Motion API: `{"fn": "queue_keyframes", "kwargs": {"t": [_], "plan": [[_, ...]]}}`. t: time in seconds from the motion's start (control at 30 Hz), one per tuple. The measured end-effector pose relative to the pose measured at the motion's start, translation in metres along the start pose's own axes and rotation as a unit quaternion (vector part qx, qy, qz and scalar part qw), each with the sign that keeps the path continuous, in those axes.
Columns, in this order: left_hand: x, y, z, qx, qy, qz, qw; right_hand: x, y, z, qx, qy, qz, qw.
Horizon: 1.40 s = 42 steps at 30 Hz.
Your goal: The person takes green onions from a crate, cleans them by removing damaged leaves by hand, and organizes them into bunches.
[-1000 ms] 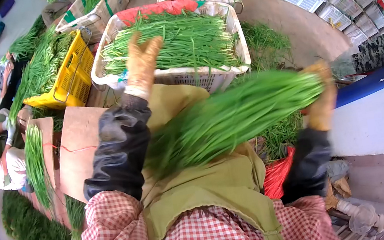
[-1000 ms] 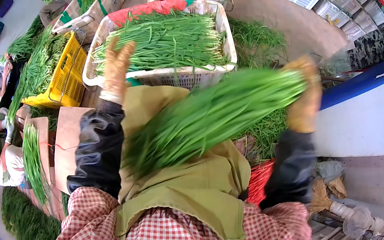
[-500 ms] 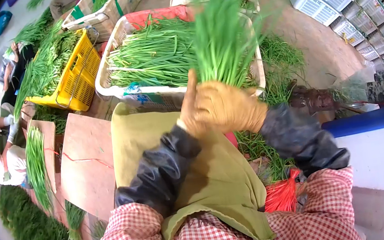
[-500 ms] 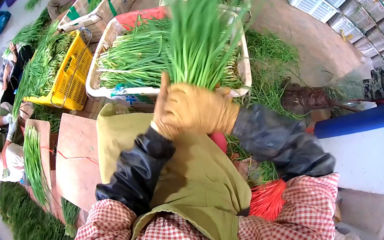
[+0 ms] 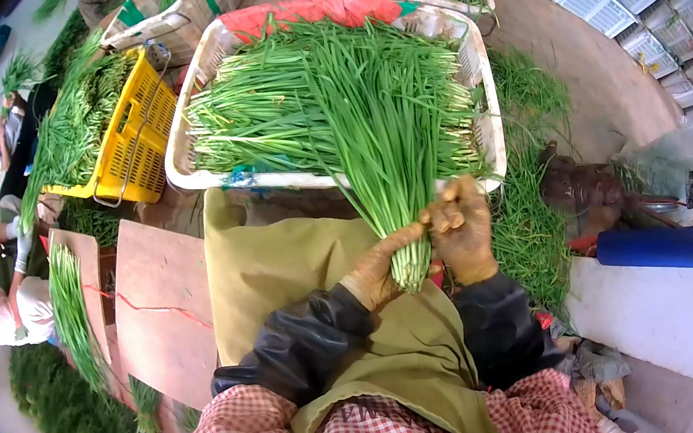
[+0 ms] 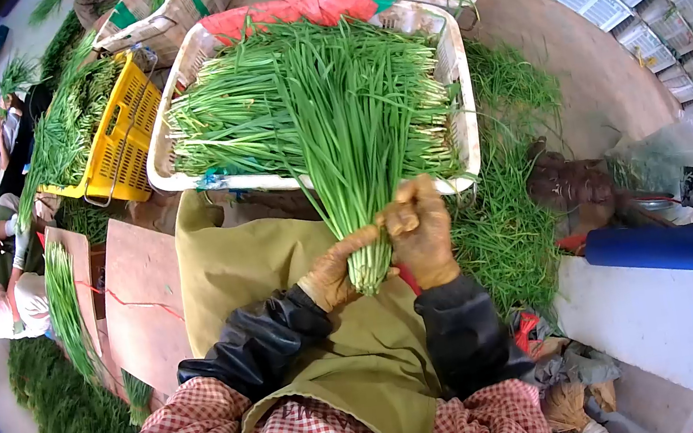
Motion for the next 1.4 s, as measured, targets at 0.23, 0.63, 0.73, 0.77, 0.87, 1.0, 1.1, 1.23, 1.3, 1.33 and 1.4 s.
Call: {"fn": "queue_keyframes", "kwargs": {"t": [0.23,0.63,0.73,0.77,0.87,1.0,1.1,1.23,1.3,1.33,1.4], "plan": [[-0.004,-0.006,0.001,-0.002,-0.023,-0.004,1.0,0.029,-0.048,-0.04,0.127,0.121,-0.264,0.949],[-0.001,-0.025,0.001,-0.01,0.092,0.015,0.996,-0.09,0.032,0.064,-0.077,-0.154,-0.561,0.81],[0.002,-0.025,0.003,0.005,0.061,0.015,0.998,-0.061,0.023,0.103,0.062,-0.073,-0.742,0.663],[0.002,-0.026,0.003,0.011,0.04,0.014,0.999,-0.061,0.023,0.113,0.059,-0.072,-0.744,0.661],[0.003,-0.029,0.006,0.02,0.037,0.013,0.999,-0.071,0.02,0.128,0.17,-0.098,-0.849,0.49],[0.005,-0.027,0.004,0.002,0.061,0.035,0.998,-0.075,0.026,0.147,0.172,-0.152,-0.854,0.466],[0.007,-0.028,0.005,-0.002,0.059,0.037,0.998,-0.075,0.026,0.162,0.101,-0.162,-0.864,0.467],[0.008,-0.031,0.007,0.02,0.043,0.038,0.998,-0.078,0.03,0.176,0.027,-0.229,-0.858,0.458],[0.006,-0.03,0.006,0.018,0.036,0.037,0.999,-0.073,0.034,0.183,0.001,-0.246,-0.87,0.428],[0.006,-0.03,0.005,0.014,0.035,0.031,0.999,-0.076,0.037,0.186,0.058,-0.279,-0.876,0.388],[0.005,-0.029,0.004,0.009,0.034,0.024,0.999,-0.082,0.04,0.189,0.114,-0.31,-0.878,0.347]]}}
Point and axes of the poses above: each hand's wrist, its own z-axis towards the middle knuckle, its own x-axis out of the back of the hand, y = z × x, the point moved 7 cm from there along z, towards the middle knuckle, and after that the axes turned 3 degrees about x, right-handed, at the moved point
